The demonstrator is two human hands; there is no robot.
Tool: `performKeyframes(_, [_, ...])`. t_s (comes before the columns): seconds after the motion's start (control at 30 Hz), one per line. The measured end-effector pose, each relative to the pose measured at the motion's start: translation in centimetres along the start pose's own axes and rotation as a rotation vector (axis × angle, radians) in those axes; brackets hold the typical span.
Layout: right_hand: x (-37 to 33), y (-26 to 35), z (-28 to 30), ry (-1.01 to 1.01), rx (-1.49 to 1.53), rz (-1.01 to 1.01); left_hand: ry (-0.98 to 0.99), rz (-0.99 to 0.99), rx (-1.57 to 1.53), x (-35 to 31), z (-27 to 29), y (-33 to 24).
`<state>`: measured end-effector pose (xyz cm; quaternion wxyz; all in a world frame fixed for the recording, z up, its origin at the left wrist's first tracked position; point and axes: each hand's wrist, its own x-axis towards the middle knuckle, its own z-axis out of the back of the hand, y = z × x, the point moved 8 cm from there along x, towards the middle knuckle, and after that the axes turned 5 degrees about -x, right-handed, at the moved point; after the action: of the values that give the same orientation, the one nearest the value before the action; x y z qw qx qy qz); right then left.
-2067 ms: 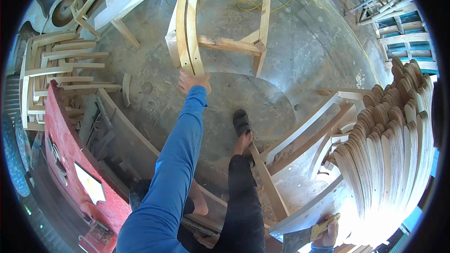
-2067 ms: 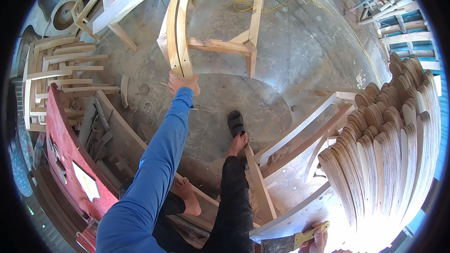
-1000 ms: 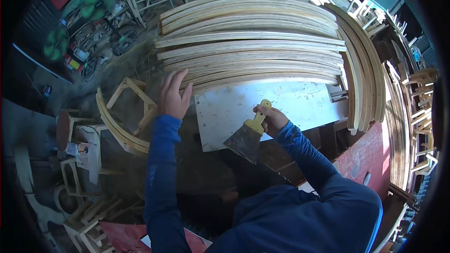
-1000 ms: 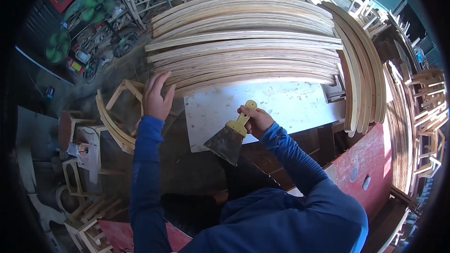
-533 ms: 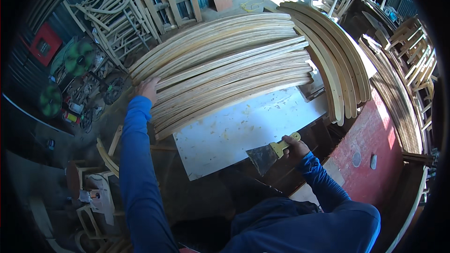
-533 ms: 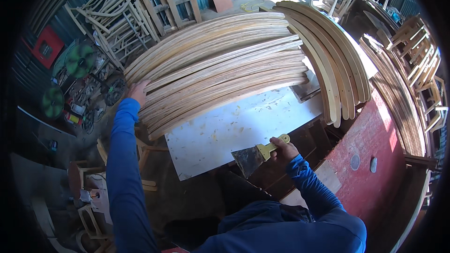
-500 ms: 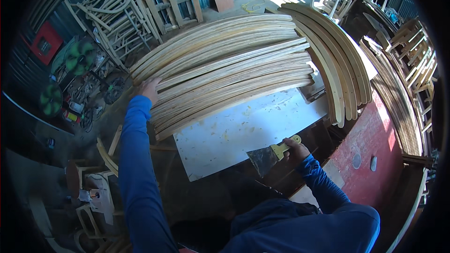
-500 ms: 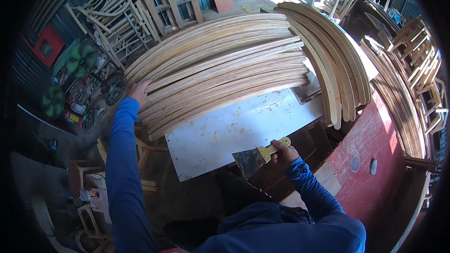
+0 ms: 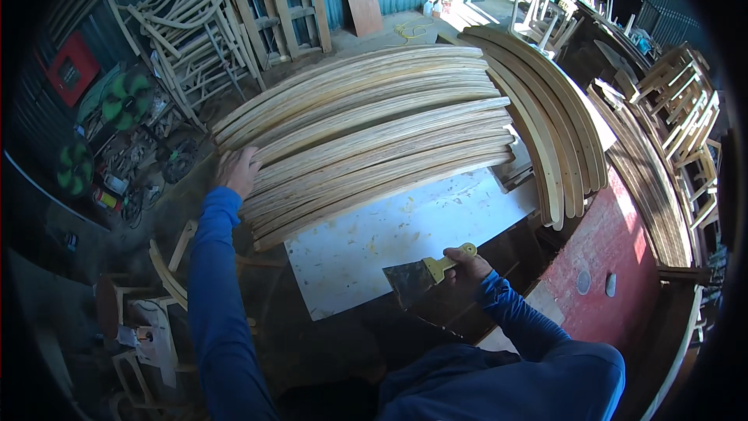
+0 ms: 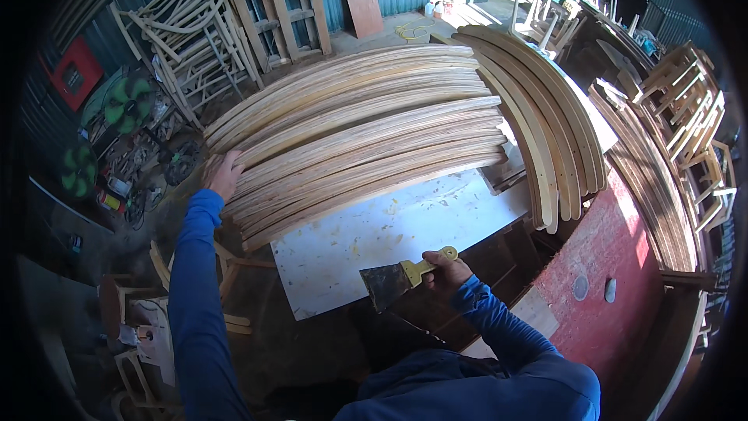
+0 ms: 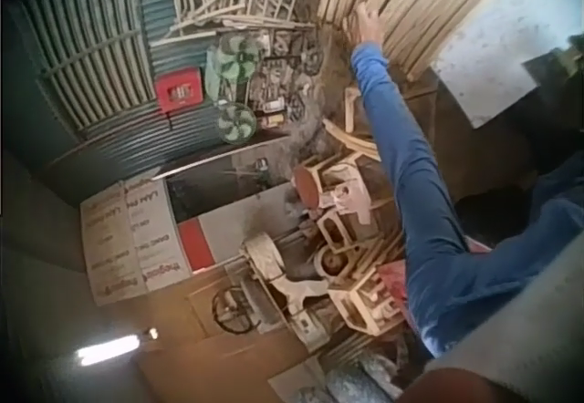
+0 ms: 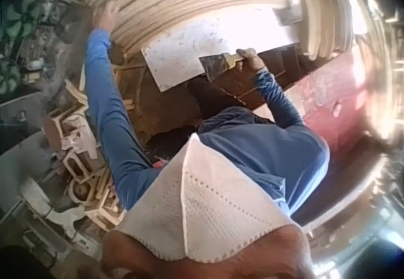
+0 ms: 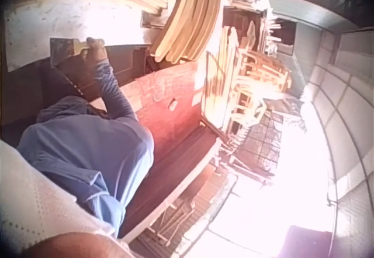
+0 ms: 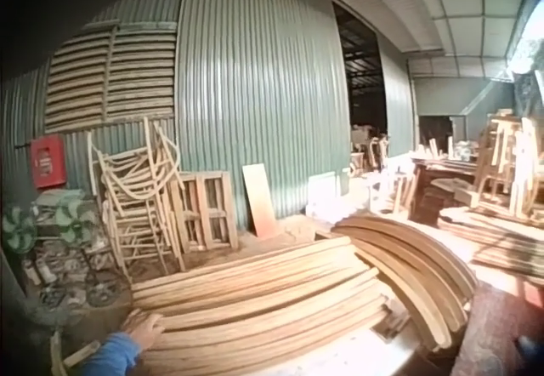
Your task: Applying glue or wood filler to curved wooden strips using a putty knife in a furniture workshop.
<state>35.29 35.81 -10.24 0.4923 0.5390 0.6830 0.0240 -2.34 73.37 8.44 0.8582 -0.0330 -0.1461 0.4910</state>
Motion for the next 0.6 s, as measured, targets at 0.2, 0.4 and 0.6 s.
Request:
performKeyframes(0.2, [-0.1, -0.4, 0.3, -0.069, -0.079, 0.015, -0.221, -0.120, -0.032, -1.3, 5.7, -4.6])
performKeyframes(0.4, [1.1, -0.8, -0.7, 0.019, -0.077, 0.024, -0.463, -0.260, 0.037, -7.4, 13.6, -14.9])
performKeyframes(0.6, [-0.5, -0.7, -2.2, 0.122, -0.094, 0.066, -0.550, 0.128, -0.250, -22.5, 12.0, -12.6])
